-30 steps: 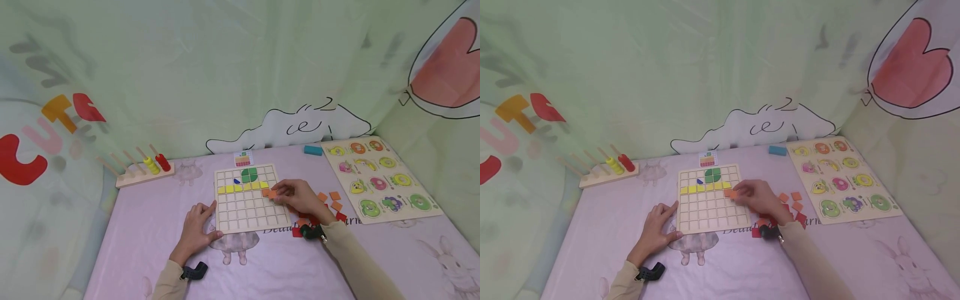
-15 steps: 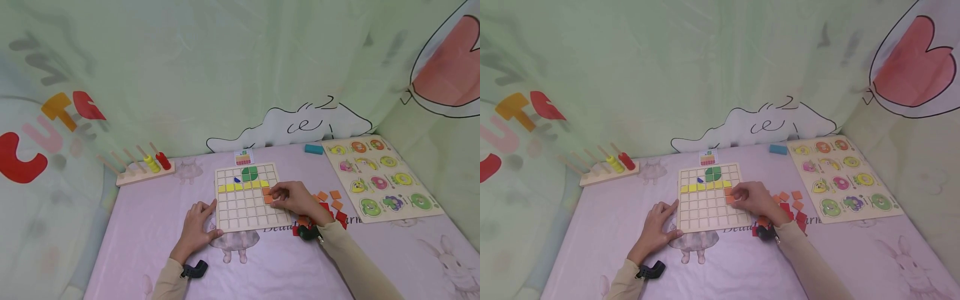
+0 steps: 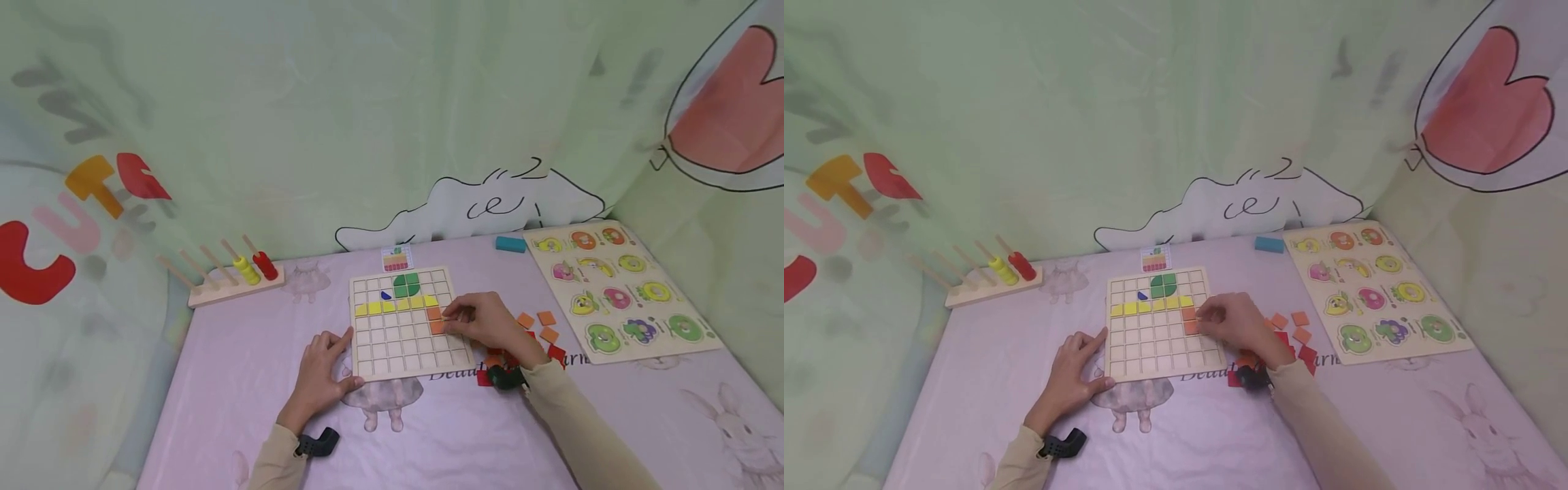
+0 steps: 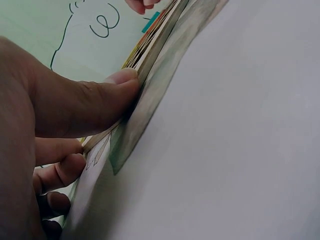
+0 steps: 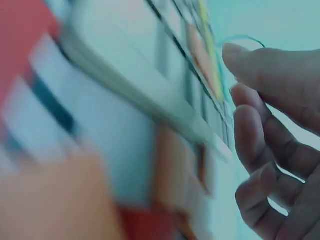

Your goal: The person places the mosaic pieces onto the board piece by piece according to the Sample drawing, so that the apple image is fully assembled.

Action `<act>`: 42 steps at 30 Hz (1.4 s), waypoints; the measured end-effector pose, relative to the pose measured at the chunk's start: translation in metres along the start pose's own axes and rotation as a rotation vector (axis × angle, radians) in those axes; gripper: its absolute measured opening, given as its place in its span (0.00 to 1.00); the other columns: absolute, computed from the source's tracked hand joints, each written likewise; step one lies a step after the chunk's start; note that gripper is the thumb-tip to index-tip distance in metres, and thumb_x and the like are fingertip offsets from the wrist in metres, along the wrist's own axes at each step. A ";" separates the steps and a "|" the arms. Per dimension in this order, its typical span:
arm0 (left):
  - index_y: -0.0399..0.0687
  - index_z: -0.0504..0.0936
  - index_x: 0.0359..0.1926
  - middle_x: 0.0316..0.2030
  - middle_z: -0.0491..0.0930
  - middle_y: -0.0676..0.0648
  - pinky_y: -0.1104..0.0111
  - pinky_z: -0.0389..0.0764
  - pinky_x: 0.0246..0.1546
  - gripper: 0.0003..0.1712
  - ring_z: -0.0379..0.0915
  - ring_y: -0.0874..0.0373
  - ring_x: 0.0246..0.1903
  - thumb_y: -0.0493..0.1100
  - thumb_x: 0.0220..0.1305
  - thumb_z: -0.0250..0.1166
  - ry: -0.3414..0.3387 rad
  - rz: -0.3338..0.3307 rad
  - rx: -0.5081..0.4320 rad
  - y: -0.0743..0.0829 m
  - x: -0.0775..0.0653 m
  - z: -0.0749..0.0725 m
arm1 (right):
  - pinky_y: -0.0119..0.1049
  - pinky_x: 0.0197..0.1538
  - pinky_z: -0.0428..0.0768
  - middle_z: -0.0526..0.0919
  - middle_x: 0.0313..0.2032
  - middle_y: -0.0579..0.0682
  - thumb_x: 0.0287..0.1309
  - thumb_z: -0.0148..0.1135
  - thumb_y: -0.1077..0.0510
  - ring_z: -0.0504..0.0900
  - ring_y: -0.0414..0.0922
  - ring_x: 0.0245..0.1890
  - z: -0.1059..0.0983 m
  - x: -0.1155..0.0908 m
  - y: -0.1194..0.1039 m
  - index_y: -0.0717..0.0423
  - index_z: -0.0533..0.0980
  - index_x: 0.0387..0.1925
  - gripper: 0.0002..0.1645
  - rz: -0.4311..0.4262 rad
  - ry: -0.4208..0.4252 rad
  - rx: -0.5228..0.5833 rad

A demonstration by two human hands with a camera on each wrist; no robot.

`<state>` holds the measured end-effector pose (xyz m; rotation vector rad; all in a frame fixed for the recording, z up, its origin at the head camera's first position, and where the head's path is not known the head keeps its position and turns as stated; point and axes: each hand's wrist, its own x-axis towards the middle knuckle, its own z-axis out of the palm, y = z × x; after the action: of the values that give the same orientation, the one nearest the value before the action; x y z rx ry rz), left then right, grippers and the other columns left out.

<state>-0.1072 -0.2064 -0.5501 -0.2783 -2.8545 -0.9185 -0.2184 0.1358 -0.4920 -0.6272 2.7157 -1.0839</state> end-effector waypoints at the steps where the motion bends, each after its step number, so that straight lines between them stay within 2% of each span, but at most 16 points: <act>1: 0.47 0.74 0.76 0.45 0.73 0.48 0.61 0.63 0.45 0.54 0.61 0.57 0.42 0.54 0.47 0.80 0.001 0.000 0.000 0.000 0.000 0.000 | 0.31 0.34 0.77 0.87 0.34 0.48 0.58 0.78 0.58 0.78 0.44 0.33 -0.005 -0.001 0.002 0.56 0.89 0.43 0.11 0.021 0.018 -0.004; 5: 0.46 0.74 0.76 0.45 0.73 0.48 0.61 0.64 0.45 0.54 0.61 0.57 0.43 0.55 0.47 0.80 0.002 0.007 0.008 0.001 -0.001 0.001 | 0.35 0.36 0.80 0.88 0.39 0.53 0.60 0.76 0.57 0.80 0.49 0.37 -0.025 -0.006 0.016 0.57 0.87 0.49 0.17 0.117 0.101 -0.072; 7: 0.46 0.74 0.76 0.45 0.73 0.48 0.60 0.64 0.46 0.54 0.61 0.57 0.42 0.55 0.47 0.81 0.005 0.009 0.004 0.000 -0.001 0.001 | 0.38 0.39 0.81 0.88 0.43 0.56 0.59 0.76 0.55 0.81 0.51 0.40 -0.032 -0.007 0.026 0.58 0.86 0.53 0.21 0.154 0.114 -0.105; 10: 0.46 0.74 0.76 0.45 0.73 0.49 0.60 0.64 0.46 0.54 0.61 0.58 0.42 0.54 0.46 0.81 0.012 0.014 -0.001 -0.001 -0.002 0.001 | 0.43 0.46 0.83 0.87 0.48 0.58 0.59 0.76 0.53 0.81 0.53 0.45 -0.035 -0.008 0.038 0.58 0.84 0.57 0.26 0.191 0.085 -0.138; 13: 0.46 0.74 0.76 0.45 0.73 0.49 0.60 0.65 0.47 0.55 0.61 0.58 0.43 0.52 0.45 0.82 0.015 0.022 -0.014 -0.003 -0.002 0.002 | 0.48 0.52 0.83 0.85 0.52 0.58 0.60 0.76 0.50 0.80 0.55 0.50 -0.033 -0.006 0.044 0.57 0.83 0.60 0.29 0.218 0.040 -0.121; 18: 0.46 0.73 0.76 0.44 0.73 0.50 0.60 0.65 0.47 0.55 0.61 0.59 0.43 0.51 0.45 0.82 0.011 0.023 -0.022 -0.005 -0.001 0.003 | 0.55 0.59 0.81 0.84 0.55 0.59 0.61 0.76 0.50 0.79 0.57 0.54 -0.025 -0.004 0.041 0.57 0.83 0.61 0.29 0.213 0.007 -0.095; 21: 0.46 0.73 0.76 0.44 0.73 0.50 0.60 0.64 0.47 0.55 0.61 0.59 0.43 0.52 0.46 0.82 0.008 0.018 -0.023 -0.004 -0.001 0.003 | 0.56 0.60 0.81 0.84 0.55 0.59 0.62 0.75 0.51 0.80 0.56 0.53 -0.022 -0.004 0.037 0.57 0.83 0.60 0.27 0.187 -0.006 -0.094; 27: 0.46 0.73 0.76 0.44 0.73 0.50 0.60 0.64 0.47 0.55 0.61 0.59 0.43 0.51 0.45 0.82 0.009 0.015 -0.026 -0.003 -0.001 0.002 | 0.53 0.56 0.82 0.86 0.48 0.56 0.64 0.74 0.55 0.81 0.52 0.47 -0.021 -0.003 0.032 0.57 0.86 0.50 0.16 0.138 -0.032 -0.094; 33: 0.46 0.74 0.76 0.44 0.73 0.50 0.60 0.64 0.47 0.55 0.60 0.59 0.42 0.51 0.45 0.82 0.011 0.018 -0.021 -0.002 -0.001 0.001 | 0.43 0.48 0.81 0.85 0.41 0.52 0.64 0.73 0.55 0.78 0.50 0.43 -0.020 -0.002 0.033 0.56 0.83 0.44 0.12 0.143 -0.028 -0.077; 38: 0.46 0.74 0.75 0.44 0.72 0.50 0.60 0.64 0.47 0.54 0.60 0.59 0.42 0.50 0.45 0.82 0.011 0.016 -0.028 -0.002 -0.002 0.001 | 0.36 0.40 0.80 0.84 0.39 0.51 0.65 0.71 0.57 0.79 0.48 0.39 -0.020 -0.002 0.033 0.55 0.82 0.50 0.14 0.126 0.018 -0.036; 42: 0.46 0.74 0.76 0.44 0.72 0.50 0.59 0.64 0.47 0.54 0.61 0.58 0.43 0.51 0.45 0.82 0.009 0.014 -0.030 -0.002 -0.001 0.001 | 0.35 0.30 0.79 0.85 0.36 0.52 0.65 0.70 0.58 0.79 0.46 0.33 -0.022 -0.003 0.029 0.55 0.83 0.55 0.17 0.110 0.064 0.045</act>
<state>-0.1062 -0.2072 -0.5521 -0.2964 -2.8289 -0.9575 -0.2314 0.1702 -0.4958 -0.4384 2.7338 -1.1537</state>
